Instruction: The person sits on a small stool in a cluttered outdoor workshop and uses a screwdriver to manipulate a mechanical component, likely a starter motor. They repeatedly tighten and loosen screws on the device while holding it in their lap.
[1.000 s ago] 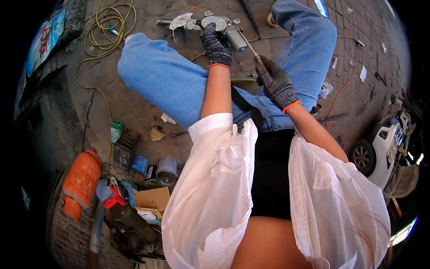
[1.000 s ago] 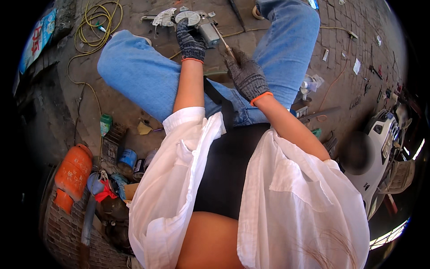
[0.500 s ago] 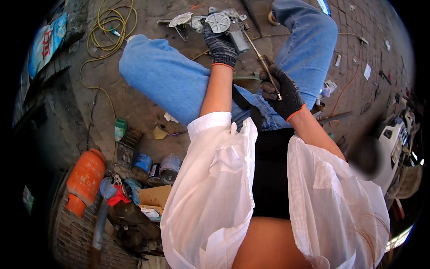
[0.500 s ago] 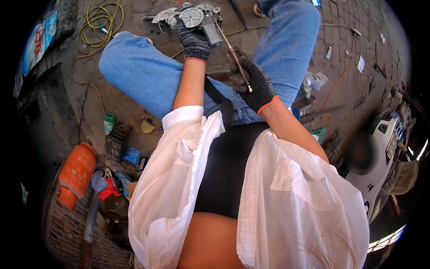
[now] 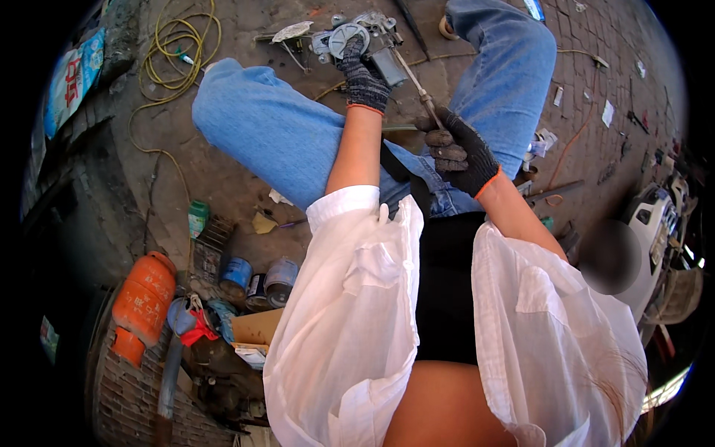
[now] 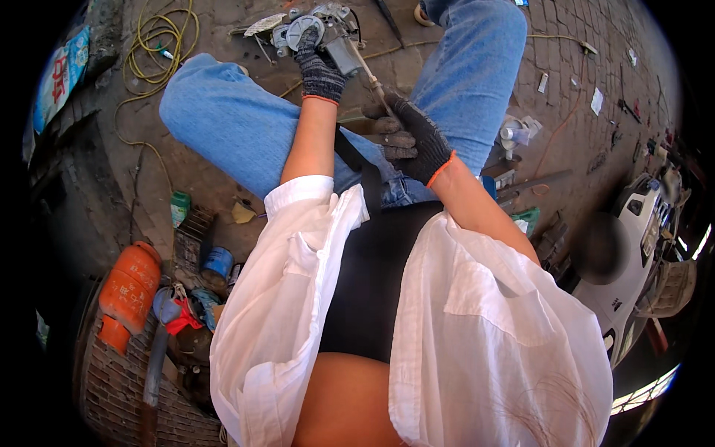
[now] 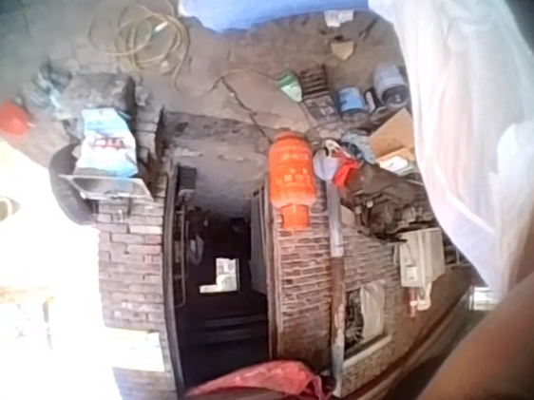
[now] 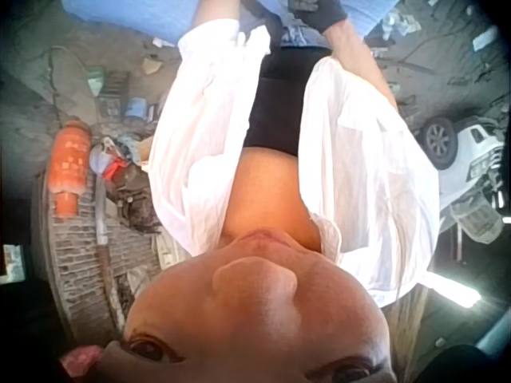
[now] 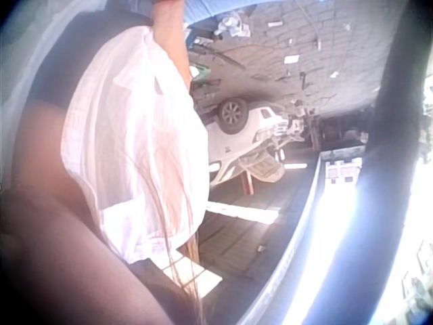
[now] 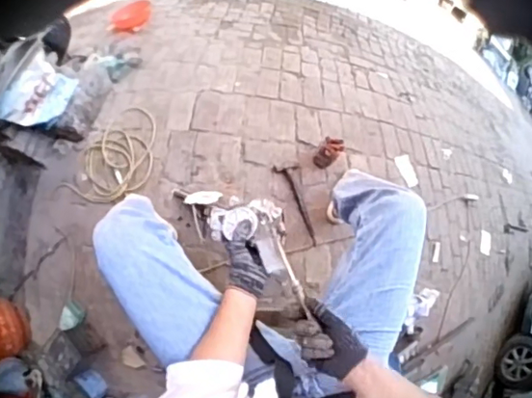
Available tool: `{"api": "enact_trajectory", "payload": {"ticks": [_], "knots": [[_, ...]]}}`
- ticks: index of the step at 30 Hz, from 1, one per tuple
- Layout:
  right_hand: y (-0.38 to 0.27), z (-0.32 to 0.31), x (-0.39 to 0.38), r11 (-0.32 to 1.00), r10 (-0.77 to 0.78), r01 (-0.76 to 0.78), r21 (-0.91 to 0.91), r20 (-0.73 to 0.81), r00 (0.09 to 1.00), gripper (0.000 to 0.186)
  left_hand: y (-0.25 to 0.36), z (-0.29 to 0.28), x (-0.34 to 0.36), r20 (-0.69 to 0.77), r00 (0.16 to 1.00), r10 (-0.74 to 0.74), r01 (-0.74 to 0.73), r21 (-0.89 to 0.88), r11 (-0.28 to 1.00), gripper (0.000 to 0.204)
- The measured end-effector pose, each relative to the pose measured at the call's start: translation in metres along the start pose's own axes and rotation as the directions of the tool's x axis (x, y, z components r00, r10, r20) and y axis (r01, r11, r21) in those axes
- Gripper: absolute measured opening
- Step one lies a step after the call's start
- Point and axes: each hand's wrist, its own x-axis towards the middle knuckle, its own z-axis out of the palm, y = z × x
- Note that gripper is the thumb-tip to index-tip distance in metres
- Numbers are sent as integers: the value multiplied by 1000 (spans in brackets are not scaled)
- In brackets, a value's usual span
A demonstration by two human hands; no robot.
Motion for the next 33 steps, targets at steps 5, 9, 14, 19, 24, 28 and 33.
{"api": "enact_trajectory", "payload": {"ticks": [5,9,14,19,24,28,33], "knots": [[4,26,-2,693,-392,-24,-720,-405,826,38,8,18,-16,-9,999,37,-37,41,998,35],[4,14,7,21,-756,-265,-964,-189,627,41,12,27,-23,-22,1000,-21,21,8,1000,32],[1,19,2,-490,-816,-387,-781,256,518,38,17,27,-23,18,1000,8,-8,-12,1000,32],[-6,33,-5,508,-627,109,-854,-280,727,32,17,21,-21,-13,999,41,-42,-71,997,32],[3,45,-11,911,-409,407,-70,-279,869,42,11,5,-5,6,996,84,-83,-72,994,32],[4,45,-20,950,-236,232,207,-8,972,41,12,10,-11,58,998,21,-14,-125,992,33],[2,23,-3,958,-280,272,-85,-104,954,28,7,13,-17,4,1000,-13,14,-74,997,36]]}}
